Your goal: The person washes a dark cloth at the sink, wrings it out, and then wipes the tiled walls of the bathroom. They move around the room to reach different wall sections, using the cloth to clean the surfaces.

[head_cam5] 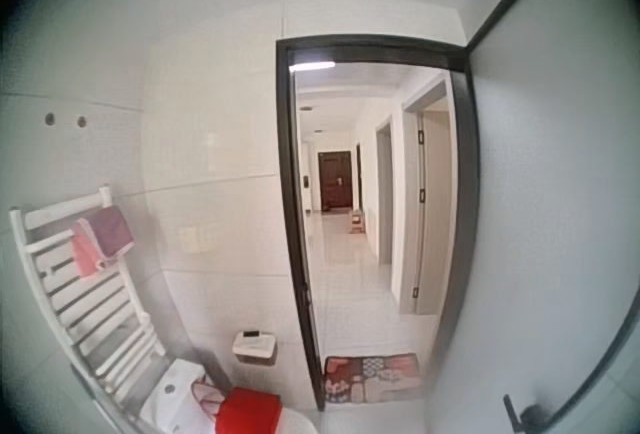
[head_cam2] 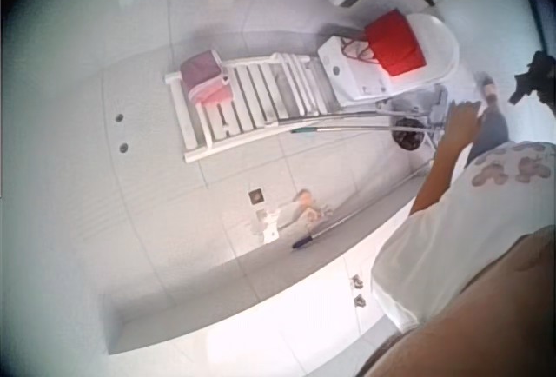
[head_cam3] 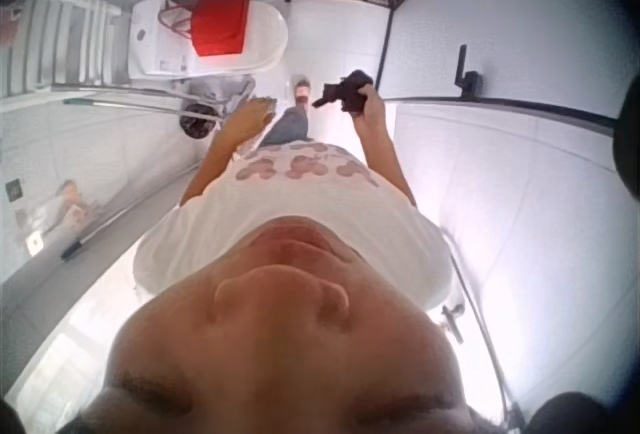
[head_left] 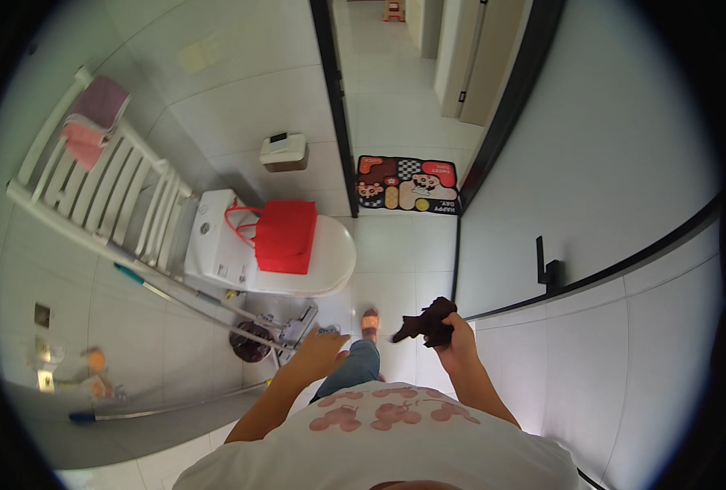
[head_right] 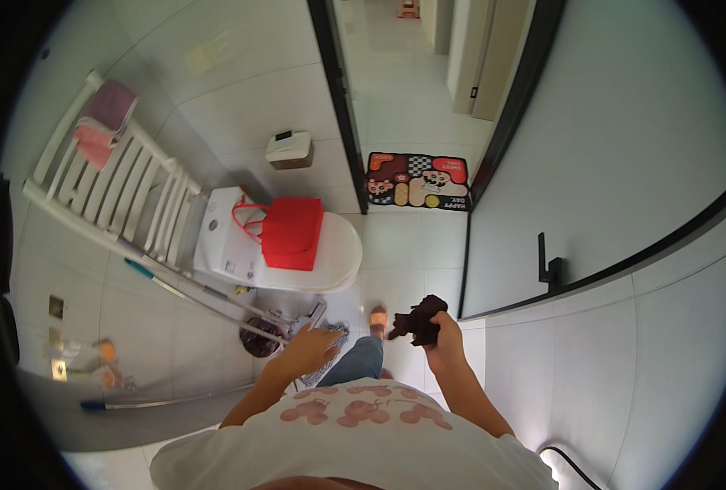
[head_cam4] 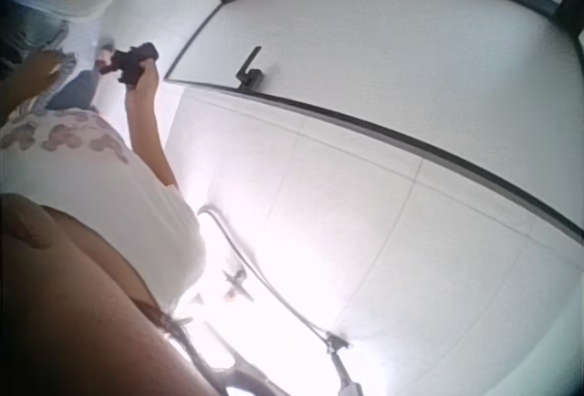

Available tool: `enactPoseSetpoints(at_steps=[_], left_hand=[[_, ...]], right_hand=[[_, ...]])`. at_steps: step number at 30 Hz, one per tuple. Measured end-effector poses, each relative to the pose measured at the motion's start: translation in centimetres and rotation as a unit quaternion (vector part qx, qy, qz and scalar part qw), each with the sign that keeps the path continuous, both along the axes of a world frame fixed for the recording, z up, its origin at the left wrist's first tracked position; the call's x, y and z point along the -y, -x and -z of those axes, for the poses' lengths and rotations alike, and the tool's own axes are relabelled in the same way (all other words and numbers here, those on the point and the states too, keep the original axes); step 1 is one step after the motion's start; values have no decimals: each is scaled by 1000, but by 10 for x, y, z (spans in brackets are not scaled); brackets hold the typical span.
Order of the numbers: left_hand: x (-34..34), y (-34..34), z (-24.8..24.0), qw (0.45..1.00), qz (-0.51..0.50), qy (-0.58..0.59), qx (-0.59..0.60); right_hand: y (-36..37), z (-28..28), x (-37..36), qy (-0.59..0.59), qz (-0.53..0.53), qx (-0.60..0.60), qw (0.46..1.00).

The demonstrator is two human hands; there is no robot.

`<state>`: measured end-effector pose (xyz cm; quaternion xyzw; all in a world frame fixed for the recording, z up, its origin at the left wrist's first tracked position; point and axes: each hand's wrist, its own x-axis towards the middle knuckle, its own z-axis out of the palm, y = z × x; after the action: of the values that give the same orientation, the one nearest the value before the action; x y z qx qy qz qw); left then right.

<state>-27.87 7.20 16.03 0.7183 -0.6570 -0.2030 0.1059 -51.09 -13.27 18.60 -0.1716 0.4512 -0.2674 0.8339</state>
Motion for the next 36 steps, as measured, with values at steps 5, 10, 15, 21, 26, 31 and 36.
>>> enactPoseSetpoints(at_steps=[5,10,15,21,26,31,36], left_hand=[[86,-55,14,996,-13,-87,-15],[207,-124,7,993,32,-108,21],[354,-179,-23,990,111,-44,77],[533,-200,-66,981,155,87,74],[629,-193,-67,977,179,103,57],[686,-232,-75,990,111,91,3],[737,-281,-76,993,-25,68,96]], right_hand=[[-35,-1,79,14,19,-5,1000],[-85,-19,181,53,81,-21,995],[-107,-39,268,83,109,5,991],[-122,-29,376,88,183,-9,979],[-142,-11,488,68,222,11,973],[-196,-15,599,98,199,45,974],[-242,-10,677,37,164,42,985]])
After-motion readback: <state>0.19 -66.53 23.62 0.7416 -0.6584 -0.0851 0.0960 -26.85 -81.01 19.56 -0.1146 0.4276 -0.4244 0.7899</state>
